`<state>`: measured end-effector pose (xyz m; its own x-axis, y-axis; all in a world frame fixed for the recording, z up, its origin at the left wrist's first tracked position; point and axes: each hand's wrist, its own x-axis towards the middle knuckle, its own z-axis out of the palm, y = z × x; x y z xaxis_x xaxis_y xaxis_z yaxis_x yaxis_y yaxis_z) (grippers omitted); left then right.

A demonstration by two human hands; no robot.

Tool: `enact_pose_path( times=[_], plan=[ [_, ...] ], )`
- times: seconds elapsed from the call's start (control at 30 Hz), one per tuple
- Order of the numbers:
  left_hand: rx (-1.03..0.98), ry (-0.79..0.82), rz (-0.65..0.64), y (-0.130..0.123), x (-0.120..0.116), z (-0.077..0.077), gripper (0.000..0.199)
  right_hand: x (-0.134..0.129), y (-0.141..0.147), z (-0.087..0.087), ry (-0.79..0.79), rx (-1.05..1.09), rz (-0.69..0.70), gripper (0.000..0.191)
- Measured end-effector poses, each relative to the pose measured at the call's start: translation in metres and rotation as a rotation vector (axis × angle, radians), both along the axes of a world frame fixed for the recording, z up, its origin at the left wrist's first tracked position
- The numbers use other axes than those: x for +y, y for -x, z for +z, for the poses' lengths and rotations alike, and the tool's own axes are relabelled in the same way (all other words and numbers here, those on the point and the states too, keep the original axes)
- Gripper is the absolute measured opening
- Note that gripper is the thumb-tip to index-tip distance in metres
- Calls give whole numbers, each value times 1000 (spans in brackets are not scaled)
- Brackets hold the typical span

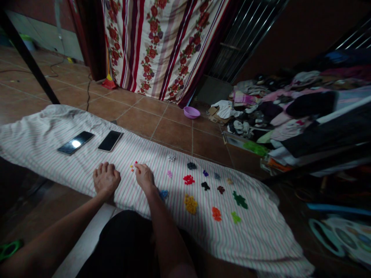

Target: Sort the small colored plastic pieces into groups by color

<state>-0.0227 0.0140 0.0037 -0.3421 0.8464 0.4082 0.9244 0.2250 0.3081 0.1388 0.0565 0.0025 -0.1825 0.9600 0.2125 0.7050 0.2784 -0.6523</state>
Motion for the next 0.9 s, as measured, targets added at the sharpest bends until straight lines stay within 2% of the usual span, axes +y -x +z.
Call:
enact_pose_path(
  times=[0.3, 0.9],
  plan=[
    [-16, -11, 5, -1, 0, -1, 33, -13, 20, -7, -19, -45, -33, 26],
    [13, -25, -1, 0, -1, -2, 34, -29, 27, -10, -76, -146, -92, 21]
  ],
)
